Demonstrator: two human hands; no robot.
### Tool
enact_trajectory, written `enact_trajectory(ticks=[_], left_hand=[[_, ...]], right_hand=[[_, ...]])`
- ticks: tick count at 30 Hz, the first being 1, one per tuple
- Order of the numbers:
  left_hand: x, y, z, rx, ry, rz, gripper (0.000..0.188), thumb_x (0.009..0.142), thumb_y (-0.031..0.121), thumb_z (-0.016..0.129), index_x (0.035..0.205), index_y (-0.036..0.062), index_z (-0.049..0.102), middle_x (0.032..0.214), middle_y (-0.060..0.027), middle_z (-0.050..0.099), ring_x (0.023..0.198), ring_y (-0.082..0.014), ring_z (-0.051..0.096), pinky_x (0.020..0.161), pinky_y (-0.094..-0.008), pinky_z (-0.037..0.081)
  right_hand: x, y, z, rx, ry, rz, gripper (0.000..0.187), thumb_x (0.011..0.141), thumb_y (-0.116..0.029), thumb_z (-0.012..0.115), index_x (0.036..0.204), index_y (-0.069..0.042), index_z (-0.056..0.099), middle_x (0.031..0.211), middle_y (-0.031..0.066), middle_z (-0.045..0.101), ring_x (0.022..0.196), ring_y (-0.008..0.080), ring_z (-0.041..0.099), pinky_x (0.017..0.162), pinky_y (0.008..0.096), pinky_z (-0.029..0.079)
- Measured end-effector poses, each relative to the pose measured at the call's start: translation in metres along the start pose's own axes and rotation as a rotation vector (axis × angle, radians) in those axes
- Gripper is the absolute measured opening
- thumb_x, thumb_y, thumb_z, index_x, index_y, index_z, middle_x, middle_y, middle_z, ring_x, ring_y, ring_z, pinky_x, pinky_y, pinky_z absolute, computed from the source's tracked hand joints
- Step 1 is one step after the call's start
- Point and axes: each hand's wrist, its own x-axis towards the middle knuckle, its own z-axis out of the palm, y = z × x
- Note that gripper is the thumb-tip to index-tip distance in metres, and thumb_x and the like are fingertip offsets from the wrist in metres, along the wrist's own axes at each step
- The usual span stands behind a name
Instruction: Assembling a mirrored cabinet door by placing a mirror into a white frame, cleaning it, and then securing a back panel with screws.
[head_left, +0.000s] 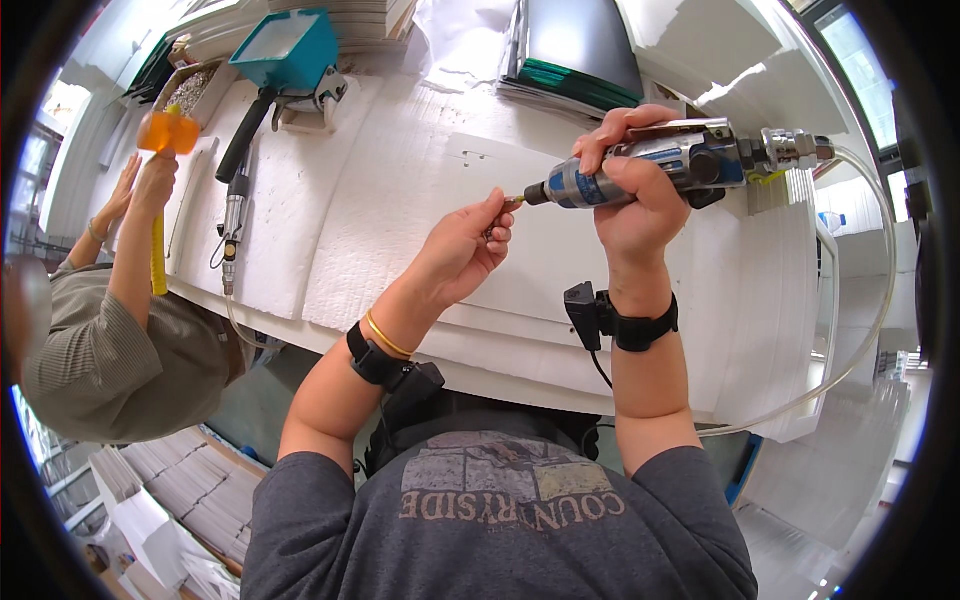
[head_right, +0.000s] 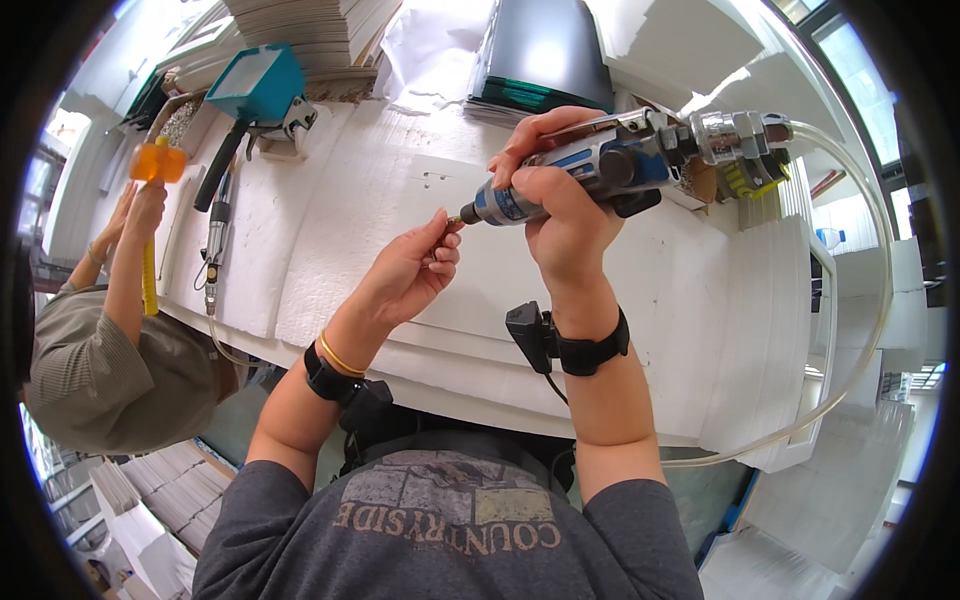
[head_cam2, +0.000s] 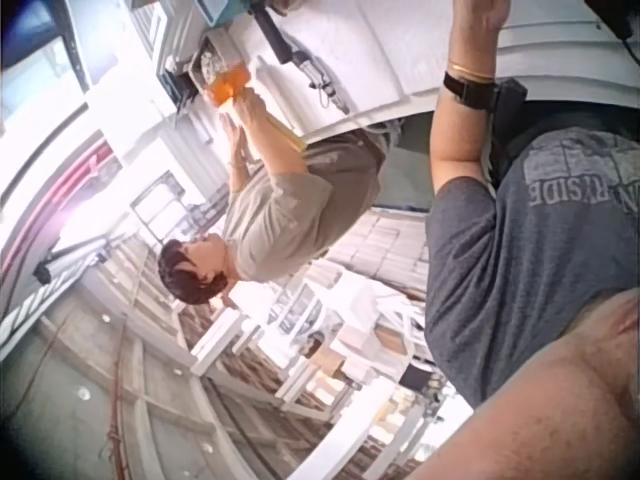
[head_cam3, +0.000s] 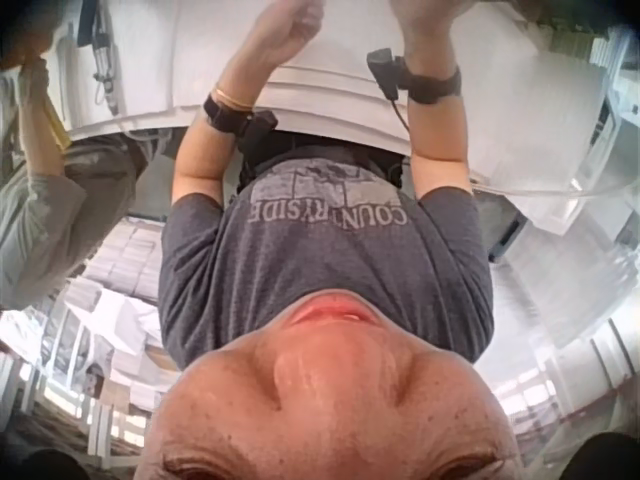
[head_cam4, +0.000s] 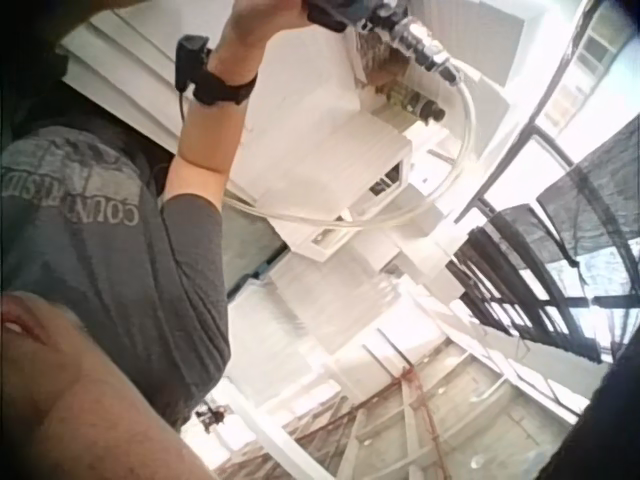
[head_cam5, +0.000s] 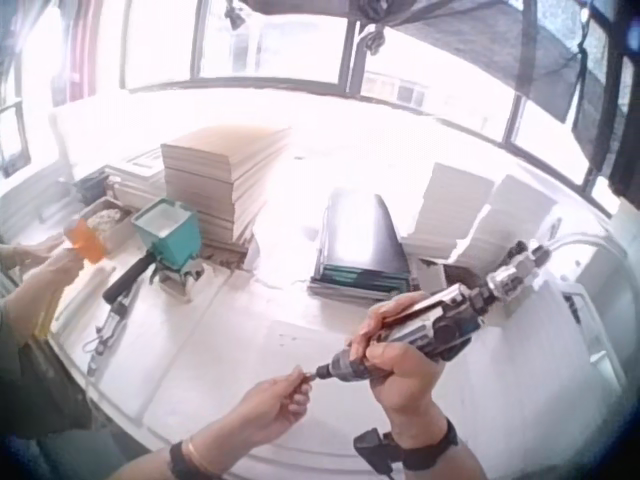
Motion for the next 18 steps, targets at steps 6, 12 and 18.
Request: enact_trajectory(ticks=[6,12,18], left_hand=[[-0.001,-0.011,0.010,0.038,-0.020,-0.032,0.029,0.093,0.027,0.050,0.099,-0.0017,0.052,0.073,0.0015,0.049,0.061,-0.0021,0.042,0.051,-0.0125,0.037],[0.002,-0.021,0.018,0.166,-0.033,-0.036,0.031,0.094,0.028,0.049,0.099,-0.0028,0.052,0.073,0.0018,0.048,0.060,-0.0013,0.041,0.049,-0.0127,0.035],[0.017,-0.034,0.023,0.233,-0.065,-0.063,0.030,0.094,0.027,0.048,0.098,-0.0022,0.052,0.074,0.0016,0.046,0.060,-0.0012,0.039,0.049,-0.0124,0.035]], right_hand=[[-0.010,-0.015,-0.015,0.026,0.046,-0.008,0.027,0.060,-0.001,0.049,0.087,0.002,0.051,0.074,0.0123,0.054,0.059,0.0205,0.057,0.070,0.0373,0.051],[-0.018,-0.023,-0.033,0.058,0.111,-0.023,0.027,0.060,-0.001,0.049,0.087,0.001,0.052,0.074,0.0120,0.054,0.060,0.0208,0.057,0.070,0.0383,0.050],[-0.023,-0.025,-0.055,-0.027,0.154,0.018,0.032,0.060,-0.004,0.049,0.092,-0.006,0.052,0.079,0.0100,0.052,0.061,0.0210,0.053,0.073,0.0396,0.044]])
